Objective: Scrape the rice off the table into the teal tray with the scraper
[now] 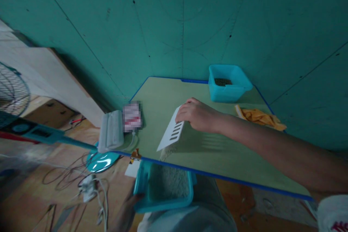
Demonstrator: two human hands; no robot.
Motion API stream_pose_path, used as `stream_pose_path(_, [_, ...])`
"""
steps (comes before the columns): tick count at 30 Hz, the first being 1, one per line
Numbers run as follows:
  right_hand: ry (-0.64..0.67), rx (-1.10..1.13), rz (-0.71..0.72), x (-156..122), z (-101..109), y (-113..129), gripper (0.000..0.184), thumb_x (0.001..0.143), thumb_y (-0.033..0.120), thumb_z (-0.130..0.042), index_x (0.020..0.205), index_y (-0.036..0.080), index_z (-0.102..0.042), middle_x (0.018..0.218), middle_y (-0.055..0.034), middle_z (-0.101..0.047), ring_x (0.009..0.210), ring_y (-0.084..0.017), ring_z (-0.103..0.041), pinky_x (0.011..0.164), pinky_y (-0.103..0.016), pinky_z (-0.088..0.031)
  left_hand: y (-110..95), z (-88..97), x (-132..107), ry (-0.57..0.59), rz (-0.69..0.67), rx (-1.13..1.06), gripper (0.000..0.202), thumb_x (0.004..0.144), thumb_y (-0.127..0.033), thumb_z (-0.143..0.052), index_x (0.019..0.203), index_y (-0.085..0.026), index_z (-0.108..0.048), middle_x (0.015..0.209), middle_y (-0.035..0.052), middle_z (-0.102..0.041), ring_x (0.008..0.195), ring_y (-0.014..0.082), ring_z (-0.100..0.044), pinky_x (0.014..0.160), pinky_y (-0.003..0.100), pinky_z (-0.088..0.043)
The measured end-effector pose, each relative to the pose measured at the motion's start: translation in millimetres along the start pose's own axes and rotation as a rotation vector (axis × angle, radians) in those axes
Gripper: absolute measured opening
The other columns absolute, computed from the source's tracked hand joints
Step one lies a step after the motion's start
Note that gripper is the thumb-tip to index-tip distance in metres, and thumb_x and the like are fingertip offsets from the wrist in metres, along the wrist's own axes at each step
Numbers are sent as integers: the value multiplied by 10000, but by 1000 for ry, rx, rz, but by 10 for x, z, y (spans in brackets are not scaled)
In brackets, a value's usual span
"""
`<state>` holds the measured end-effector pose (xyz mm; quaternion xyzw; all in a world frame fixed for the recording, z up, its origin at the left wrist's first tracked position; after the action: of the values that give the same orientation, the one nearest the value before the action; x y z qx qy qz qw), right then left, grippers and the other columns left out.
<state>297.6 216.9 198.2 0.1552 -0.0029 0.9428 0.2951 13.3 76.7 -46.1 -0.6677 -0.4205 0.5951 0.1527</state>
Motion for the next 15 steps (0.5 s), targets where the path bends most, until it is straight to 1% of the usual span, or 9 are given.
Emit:
stream_pose_path(2, [-60,-2,-23,14,74,-36,322,782,17,-420,910,189,-661,963,-42,-696,950,-175,-584,827,-346,-318,7,-37,-36,39,-20,9,530,532,-246,-729,1052,-167,-665,880,69,-745,1078,344,-561,944,421,-410])
stream_pose_path(4, [-105,-2,-42,25,128,-59,315,795,28,-417,912,186,-662,952,-42,-700,943,-173,-592,819,-343,-330,21,-87,-71,90,-5,-36,408,567,-270,-722,965,-179,-703,869,58,-749,1095,330,-555,953,408,-411])
stream_pose_path(6, [-135,-7,-58,23,162,-71,307,802,41,-418,908,191,-665,948,-44,-701,943,-172,-595,820,-345,-338,44,-139,-98,145,36,-112,314,588,-297,-724,886,-198,-725,873,45,-750,1107,320,-550,965,404,-407])
stream_pose_path(8, [-159,-12,-74,1,183,-76,308,801,45,-417,899,196,-667,949,-46,-701,944,-173,-597,828,-350,-347,76,-177,-110,181,92,-159,277,590,-316,-735,843,-203,-733,887,40,-749,1111,322,-548,977,415,-400])
stream_pose_path(11, [-187,-23,-121,-69,208,-96,334,771,22,-410,900,197,-664,951,-47,-700,940,-175,-603,836,-356,-365,122,-184,-91,148,154,-213,257,611,-311,-728,830,-177,-735,906,55,-744,1122,326,-539,994,421,-386])
stream_pose_path(13, [-197,-39,-180,-129,226,-125,362,740,4,-401,910,197,-656,959,-45,-697,940,-177,-605,834,-359,-377,154,-167,-67,97,188,-248,238,637,-287,-705,827,-148,-734,914,71,-740,1132,325,-530,1004,416,-377])
stream_pose_path(15, [-205,-52,-249,-186,247,-163,375,728,3,-390,916,197,-650,964,-43,-695,936,-180,-607,828,-360,-390,178,-156,-48,78,204,-262,235,645,-270,-695,827,-127,-732,929,88,-735,1141,330,-520,1006,417,-374])
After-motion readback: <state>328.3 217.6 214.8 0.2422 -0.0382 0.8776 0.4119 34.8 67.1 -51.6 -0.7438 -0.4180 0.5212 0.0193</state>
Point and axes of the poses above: each hand's wrist, its own x-axis towards the middle knuckle, its own z-axis out of the back of the hand, y = z × x, the point moved 5 cm from there along x, towards the middle knuckle
